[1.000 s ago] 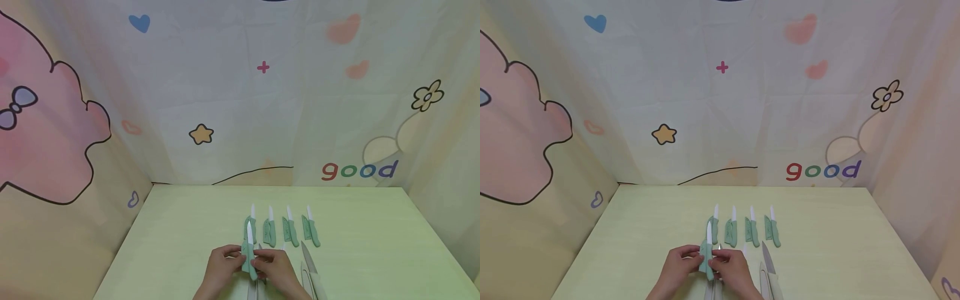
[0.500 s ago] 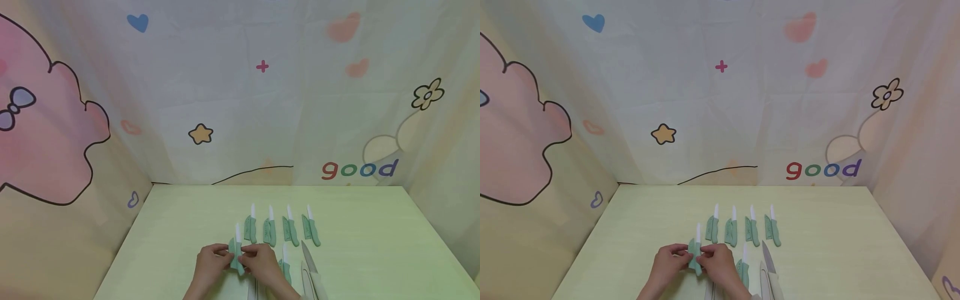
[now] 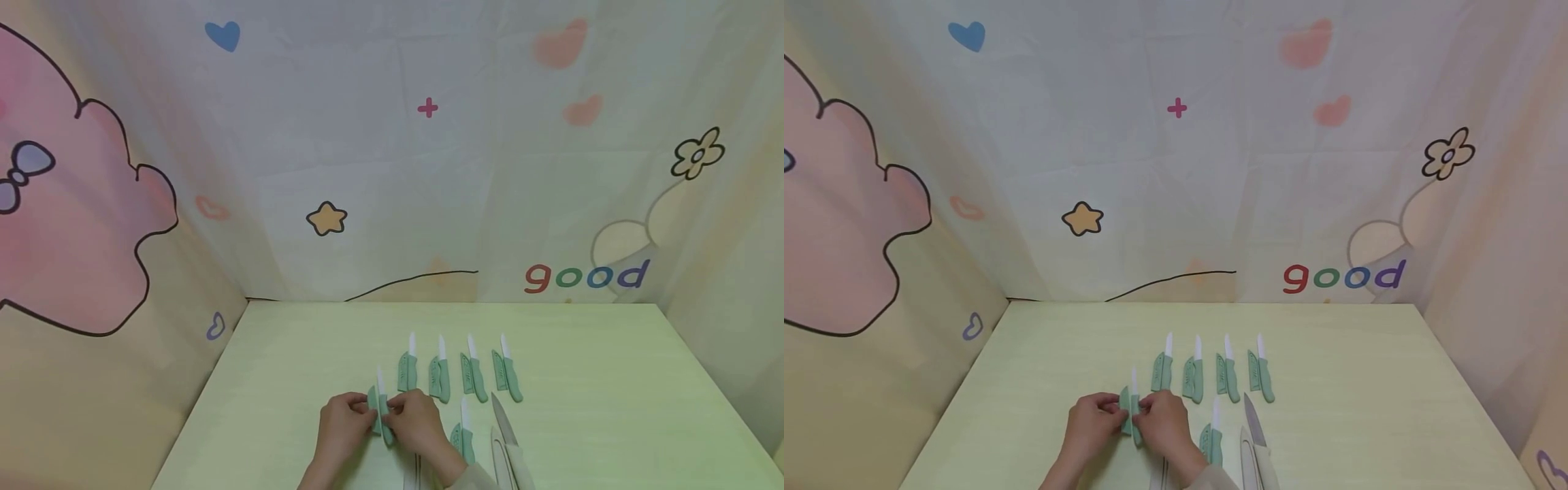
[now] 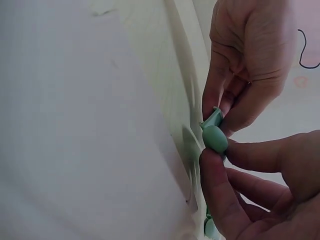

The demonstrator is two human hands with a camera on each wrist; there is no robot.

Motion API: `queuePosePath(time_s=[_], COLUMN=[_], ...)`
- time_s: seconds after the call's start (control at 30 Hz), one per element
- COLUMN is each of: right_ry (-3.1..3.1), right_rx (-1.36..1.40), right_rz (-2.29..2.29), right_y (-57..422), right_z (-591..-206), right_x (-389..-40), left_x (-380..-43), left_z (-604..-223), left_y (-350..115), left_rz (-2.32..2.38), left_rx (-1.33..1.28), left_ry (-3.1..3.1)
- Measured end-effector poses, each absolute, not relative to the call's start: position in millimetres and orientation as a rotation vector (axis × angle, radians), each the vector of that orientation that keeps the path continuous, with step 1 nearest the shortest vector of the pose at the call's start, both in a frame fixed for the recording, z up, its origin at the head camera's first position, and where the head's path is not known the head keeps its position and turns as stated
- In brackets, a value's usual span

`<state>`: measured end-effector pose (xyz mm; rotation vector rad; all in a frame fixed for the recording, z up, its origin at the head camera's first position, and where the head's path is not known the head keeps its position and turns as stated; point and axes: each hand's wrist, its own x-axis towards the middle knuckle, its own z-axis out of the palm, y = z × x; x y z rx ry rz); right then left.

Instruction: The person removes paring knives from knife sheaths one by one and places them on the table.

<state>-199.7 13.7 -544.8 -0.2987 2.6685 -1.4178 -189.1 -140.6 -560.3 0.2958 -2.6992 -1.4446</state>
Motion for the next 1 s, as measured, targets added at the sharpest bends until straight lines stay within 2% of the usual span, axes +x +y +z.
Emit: queuePosePath(time_s=[0.7, 1.0], right_ry=[2.797, 2.814], right_rx=[-0.296, -0.315], right_rz=[-1.257, -1.248], right_y=[9, 10], right_z=[-550, -553], right_x=[-204, -203], left_x=[-193, -193], left_z=[-565, -567], left_y=[-129, -129], left_rz=[-1.136, -1.094], left_rx=[0.336, 0.268], left_ry=[-2.788, -2.786])
